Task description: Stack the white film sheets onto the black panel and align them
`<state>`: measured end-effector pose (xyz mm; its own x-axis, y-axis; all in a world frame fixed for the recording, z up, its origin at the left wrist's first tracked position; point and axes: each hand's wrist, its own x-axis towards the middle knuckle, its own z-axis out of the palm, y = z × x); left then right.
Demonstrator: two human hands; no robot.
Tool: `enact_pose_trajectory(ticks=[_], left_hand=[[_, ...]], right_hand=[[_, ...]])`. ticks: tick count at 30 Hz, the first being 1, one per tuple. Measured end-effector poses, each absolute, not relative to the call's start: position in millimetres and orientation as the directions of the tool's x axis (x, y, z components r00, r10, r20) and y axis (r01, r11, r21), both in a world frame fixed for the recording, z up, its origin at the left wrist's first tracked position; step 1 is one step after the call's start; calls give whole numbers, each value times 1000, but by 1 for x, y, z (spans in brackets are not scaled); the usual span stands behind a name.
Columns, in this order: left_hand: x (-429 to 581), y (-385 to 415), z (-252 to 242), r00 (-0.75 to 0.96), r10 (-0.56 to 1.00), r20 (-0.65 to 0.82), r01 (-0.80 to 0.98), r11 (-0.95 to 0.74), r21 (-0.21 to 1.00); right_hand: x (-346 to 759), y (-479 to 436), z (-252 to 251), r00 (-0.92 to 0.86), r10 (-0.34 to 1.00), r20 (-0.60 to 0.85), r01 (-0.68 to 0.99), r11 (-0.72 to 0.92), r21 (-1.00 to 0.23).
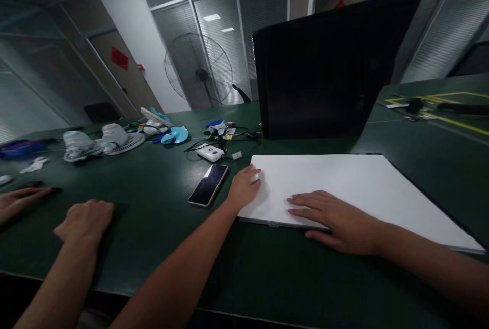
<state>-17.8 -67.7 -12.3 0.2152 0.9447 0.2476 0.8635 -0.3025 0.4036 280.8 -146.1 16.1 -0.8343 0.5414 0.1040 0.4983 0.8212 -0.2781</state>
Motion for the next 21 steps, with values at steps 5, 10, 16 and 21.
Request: enact_pose_trajectory(ticks=[5,10,16,21], left_hand=[[-14,-78,-5,251,946,207,897,-308,318],[-12,-81,-4,269,947,178,910,-310,275],[-12,-79,-6,278,942,189,908,-322,270],[-13,-77,-9,282,936,212,903,-333,272]], right_hand=[[279,-144,11,-792,569,219,543,822,-171],[281,-144,7,-779,556,290,572,819,-32],[281,-143,8,-768,577,277,601,800,0],[283,-142,16,-833,532,153,513,846,-146]])
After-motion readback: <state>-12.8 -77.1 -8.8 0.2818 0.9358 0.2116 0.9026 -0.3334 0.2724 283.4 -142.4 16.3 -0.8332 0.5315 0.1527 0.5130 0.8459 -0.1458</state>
